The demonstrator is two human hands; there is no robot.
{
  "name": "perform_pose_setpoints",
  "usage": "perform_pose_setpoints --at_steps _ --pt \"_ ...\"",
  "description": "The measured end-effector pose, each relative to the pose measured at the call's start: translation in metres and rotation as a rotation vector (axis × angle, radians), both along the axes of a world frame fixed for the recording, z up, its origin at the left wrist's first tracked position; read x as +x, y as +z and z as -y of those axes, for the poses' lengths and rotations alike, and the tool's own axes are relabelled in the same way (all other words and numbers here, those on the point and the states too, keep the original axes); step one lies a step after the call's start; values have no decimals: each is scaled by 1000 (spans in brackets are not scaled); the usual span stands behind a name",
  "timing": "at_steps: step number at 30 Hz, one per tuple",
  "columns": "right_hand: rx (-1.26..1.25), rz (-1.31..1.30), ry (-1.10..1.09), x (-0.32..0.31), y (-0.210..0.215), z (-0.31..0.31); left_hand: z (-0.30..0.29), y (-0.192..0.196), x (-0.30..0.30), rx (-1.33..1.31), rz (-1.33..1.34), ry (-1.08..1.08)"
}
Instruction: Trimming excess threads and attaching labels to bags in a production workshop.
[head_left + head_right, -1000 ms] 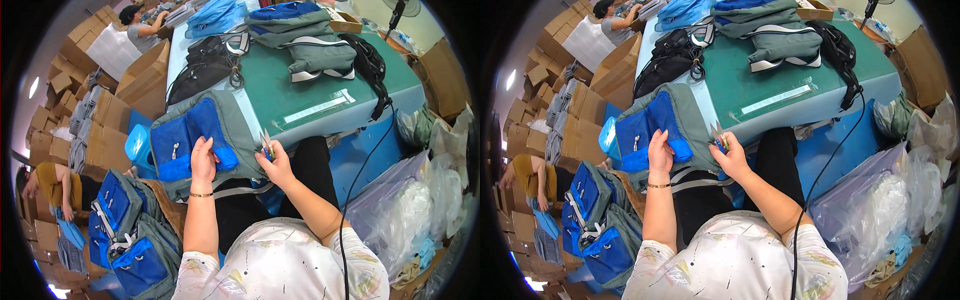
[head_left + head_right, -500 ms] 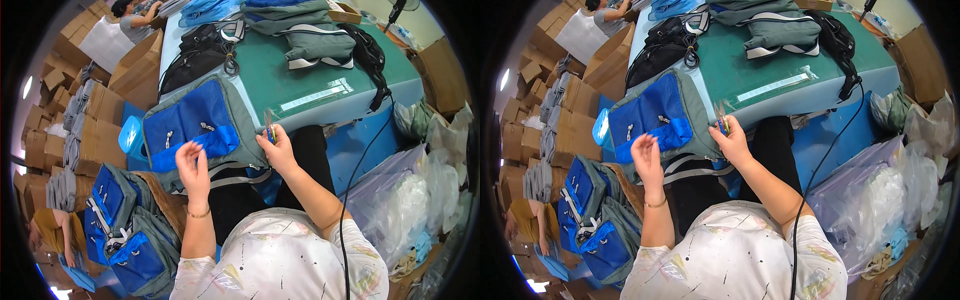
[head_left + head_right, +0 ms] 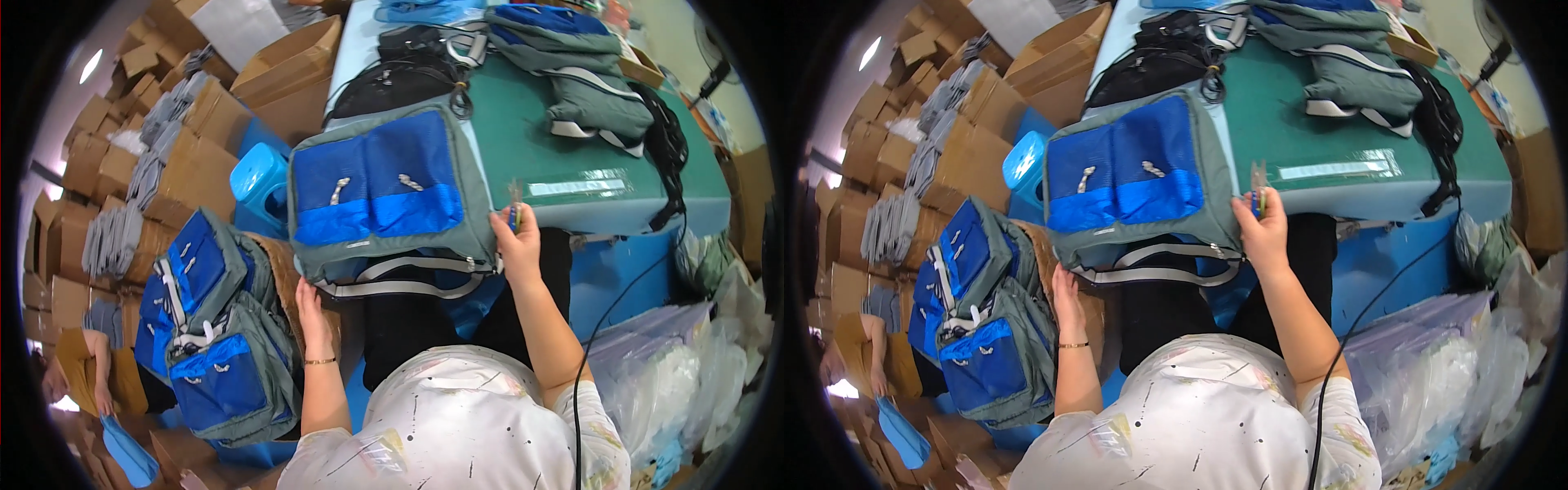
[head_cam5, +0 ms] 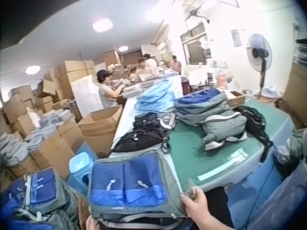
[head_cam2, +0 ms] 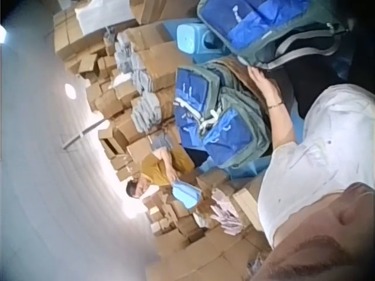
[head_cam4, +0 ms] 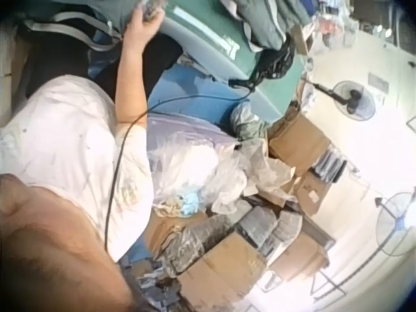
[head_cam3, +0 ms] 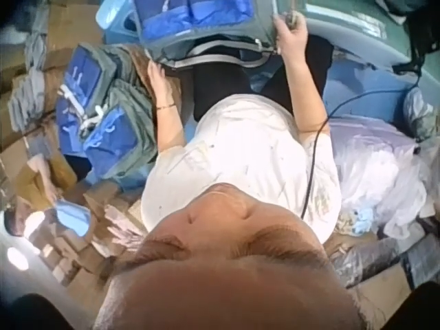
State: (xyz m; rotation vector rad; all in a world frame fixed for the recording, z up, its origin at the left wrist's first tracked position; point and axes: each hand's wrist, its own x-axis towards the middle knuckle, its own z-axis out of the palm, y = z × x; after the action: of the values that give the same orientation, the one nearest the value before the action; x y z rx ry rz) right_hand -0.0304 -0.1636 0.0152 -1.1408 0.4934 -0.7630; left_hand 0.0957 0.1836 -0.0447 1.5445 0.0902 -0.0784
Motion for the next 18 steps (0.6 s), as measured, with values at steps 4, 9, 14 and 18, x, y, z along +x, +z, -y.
perform_pose_setpoints --at_steps 4,9,14,18 --pt "-27 35 -26 -2 -8 0 -7 2 9 -138 -64 -29" --pt "-102 -43 -101 -7 -11 10 -16 11 11 -207 -68 -131" --pt "-100 -55 -144 -9 -17 17 -12 36 7 -515 -85 -396" --pt "-132 -43 -126 -10 -25 22 -10 57 -2 -631 -83 -564"
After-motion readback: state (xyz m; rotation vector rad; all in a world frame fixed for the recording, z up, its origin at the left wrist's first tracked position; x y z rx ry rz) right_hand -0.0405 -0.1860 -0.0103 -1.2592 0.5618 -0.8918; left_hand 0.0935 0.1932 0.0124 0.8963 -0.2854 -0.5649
